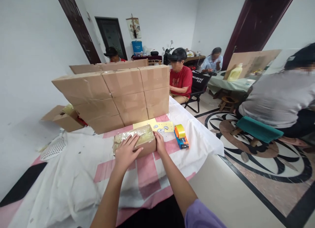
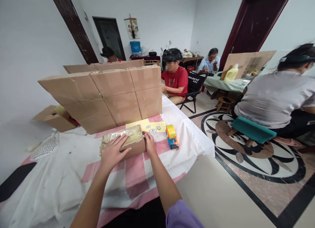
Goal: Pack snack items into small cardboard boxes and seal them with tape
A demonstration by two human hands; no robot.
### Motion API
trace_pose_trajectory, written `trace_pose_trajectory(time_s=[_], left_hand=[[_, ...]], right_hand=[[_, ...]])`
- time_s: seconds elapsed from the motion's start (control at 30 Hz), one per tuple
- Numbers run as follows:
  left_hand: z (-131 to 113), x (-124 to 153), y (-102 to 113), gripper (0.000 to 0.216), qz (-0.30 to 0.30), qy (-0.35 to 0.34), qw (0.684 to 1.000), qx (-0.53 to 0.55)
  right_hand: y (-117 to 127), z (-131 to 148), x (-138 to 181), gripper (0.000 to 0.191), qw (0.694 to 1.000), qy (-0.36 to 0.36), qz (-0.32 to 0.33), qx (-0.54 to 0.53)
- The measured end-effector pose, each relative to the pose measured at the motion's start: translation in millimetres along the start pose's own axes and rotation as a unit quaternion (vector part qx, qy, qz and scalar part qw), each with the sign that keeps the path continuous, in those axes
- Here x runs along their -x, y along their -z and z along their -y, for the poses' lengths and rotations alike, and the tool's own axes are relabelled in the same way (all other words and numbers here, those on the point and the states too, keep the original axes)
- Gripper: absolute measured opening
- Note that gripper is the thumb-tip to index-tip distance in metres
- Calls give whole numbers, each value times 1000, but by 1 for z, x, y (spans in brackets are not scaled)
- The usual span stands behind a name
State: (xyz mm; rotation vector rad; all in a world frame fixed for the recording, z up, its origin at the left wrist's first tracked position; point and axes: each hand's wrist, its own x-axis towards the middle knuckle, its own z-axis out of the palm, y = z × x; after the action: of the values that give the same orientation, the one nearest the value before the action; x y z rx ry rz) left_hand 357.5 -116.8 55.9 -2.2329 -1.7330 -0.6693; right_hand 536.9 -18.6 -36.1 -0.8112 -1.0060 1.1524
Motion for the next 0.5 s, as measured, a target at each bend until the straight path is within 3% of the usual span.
trace_pose_trajectory(time_s=[0.37,0.5], left_hand=[[3,-1,-7,55,-5,17,1000,-14],[4,0,-7,56,-4,17,1000,-2]], right_hand=[[-3,2,-2,32,998,43,15,41],[6,20,15,29,996,64,9,64]])
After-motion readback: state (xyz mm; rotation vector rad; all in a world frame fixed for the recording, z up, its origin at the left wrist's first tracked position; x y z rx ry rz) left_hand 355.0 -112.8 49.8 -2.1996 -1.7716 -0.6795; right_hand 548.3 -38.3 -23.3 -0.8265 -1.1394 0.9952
